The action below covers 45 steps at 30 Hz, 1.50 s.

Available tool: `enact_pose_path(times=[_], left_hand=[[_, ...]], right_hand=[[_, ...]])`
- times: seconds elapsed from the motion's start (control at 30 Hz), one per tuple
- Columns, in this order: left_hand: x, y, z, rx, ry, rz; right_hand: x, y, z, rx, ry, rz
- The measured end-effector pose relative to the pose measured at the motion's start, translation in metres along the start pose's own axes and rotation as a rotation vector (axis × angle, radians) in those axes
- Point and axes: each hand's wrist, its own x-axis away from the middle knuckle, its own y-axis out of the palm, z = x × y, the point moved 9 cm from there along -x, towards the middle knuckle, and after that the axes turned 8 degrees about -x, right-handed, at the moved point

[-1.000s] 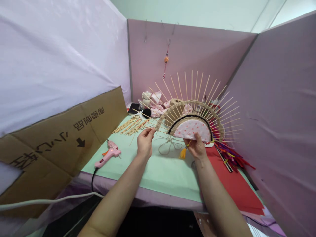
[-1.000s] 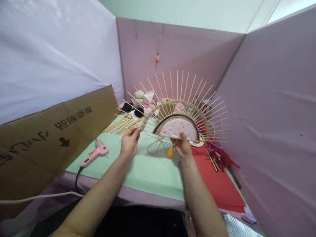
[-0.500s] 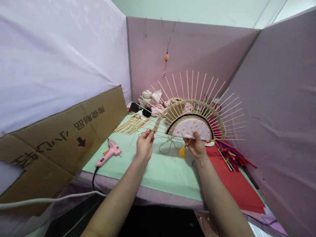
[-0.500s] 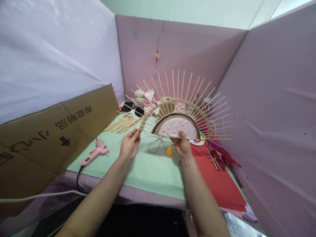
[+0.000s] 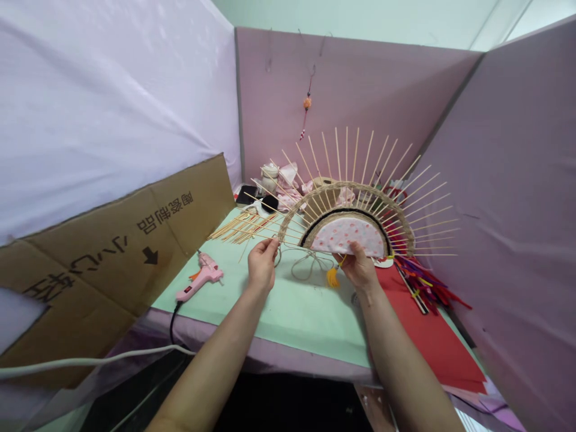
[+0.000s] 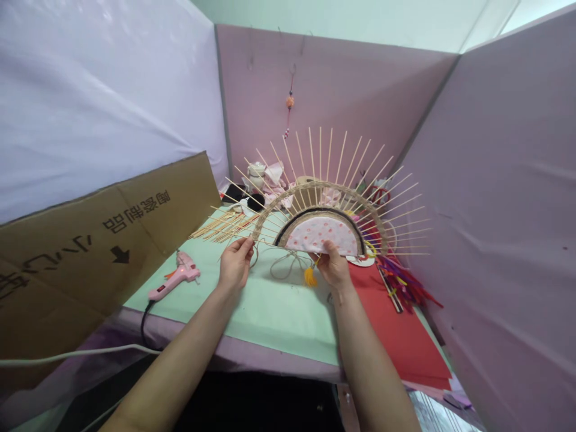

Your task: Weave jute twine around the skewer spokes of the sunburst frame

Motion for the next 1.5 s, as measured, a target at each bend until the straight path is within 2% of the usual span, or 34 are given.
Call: enact_pose_path(times=[0.27,0.43,0.63,0.83,1.03,1.23,1.5], left_hand=[[-0.005,-0.004,-0.003,0.003,0.035,0.073],[-0.006,-0.004,-0.008,0.001,0.015,0.064],[0.001,-0.003,0.0,-0.021,0.048,0.013],[0.006,-0.017,0.004,0.011,0.077,0.081],[0.006,-0.013,0.002,0.08,0.029,0.039],[0.006,-0.013,0.003,0.112,0.038,0.023],[0.009,-0.017,0.005,0.124,0.03,0.042]], right_hand=[[0.003,0.002,0.002,0.011,-0.009,-0.012],[0.002,0.002,0.004,-0.024,-0.01,0.008],[0.001,0.003,0.004,-0.044,0.0,0.012],[0.003,0.006,0.004,-0.025,0.007,-0.004],[0.003,0.005,0.006,0.013,0.012,-0.008],[0.004,0.005,0.005,0.01,0.006,0.008],[0.004,0.002,0.003,0.019,-0.013,0.019]])
